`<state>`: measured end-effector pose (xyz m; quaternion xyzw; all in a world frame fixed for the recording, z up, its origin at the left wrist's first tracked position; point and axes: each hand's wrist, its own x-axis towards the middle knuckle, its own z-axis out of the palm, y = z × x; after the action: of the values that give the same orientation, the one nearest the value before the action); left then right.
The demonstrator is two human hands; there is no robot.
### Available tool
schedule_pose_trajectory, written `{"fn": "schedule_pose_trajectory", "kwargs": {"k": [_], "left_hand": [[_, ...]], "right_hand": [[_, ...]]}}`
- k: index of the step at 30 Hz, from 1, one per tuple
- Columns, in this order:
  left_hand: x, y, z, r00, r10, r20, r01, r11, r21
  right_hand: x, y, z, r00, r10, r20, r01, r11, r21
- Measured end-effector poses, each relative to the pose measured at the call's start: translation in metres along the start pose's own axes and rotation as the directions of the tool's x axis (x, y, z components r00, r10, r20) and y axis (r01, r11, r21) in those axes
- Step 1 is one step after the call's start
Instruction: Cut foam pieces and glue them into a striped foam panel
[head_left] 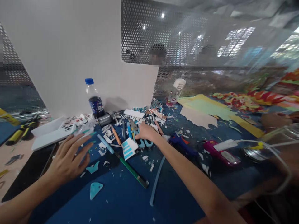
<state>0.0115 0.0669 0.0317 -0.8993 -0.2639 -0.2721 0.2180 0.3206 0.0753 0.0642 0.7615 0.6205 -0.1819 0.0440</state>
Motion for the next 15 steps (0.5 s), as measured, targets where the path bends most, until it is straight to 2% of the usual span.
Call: {"fn": "schedule_pose_trajectory", "kwargs": {"k": [4, 7, 8, 10, 13, 15], "left_hand": [[0.031, 0.018, -0.008, 0.985, 0.169, -0.015, -0.169, 0.986, 0.009], [0.054, 0.031, -0.01, 0.978, 0.208, -0.001, -0.208, 0.977, -0.05], [0.062, 0.036, -0.009, 0.976, 0.216, 0.031, -0.212, 0.973, -0.092], [0.076, 0.044, -0.001, 0.956, 0.231, 0.178, -0.193, 0.959, -0.207], [0.092, 0.056, 0.019, 0.888, 0.285, 0.362, -0.151, 0.923, -0.355], [0.1, 0.064, 0.033, 0.844, 0.277, 0.46, -0.106, 0.925, -0.364]], "right_hand": [[0.003, 0.013, -0.016, 0.998, -0.058, 0.033, 0.055, 0.994, 0.092], [0.004, 0.028, -0.034, 0.998, -0.055, -0.006, 0.055, 0.981, 0.184], [0.004, 0.033, -0.04, 0.998, -0.049, -0.03, 0.054, 0.973, 0.223], [0.004, 0.041, -0.05, 0.996, -0.024, -0.085, 0.05, 0.947, 0.319], [0.001, 0.048, -0.057, 0.993, 0.011, -0.113, 0.047, 0.866, 0.498], [0.0, 0.048, -0.058, 0.994, 0.02, -0.104, 0.05, 0.779, 0.626]]}}
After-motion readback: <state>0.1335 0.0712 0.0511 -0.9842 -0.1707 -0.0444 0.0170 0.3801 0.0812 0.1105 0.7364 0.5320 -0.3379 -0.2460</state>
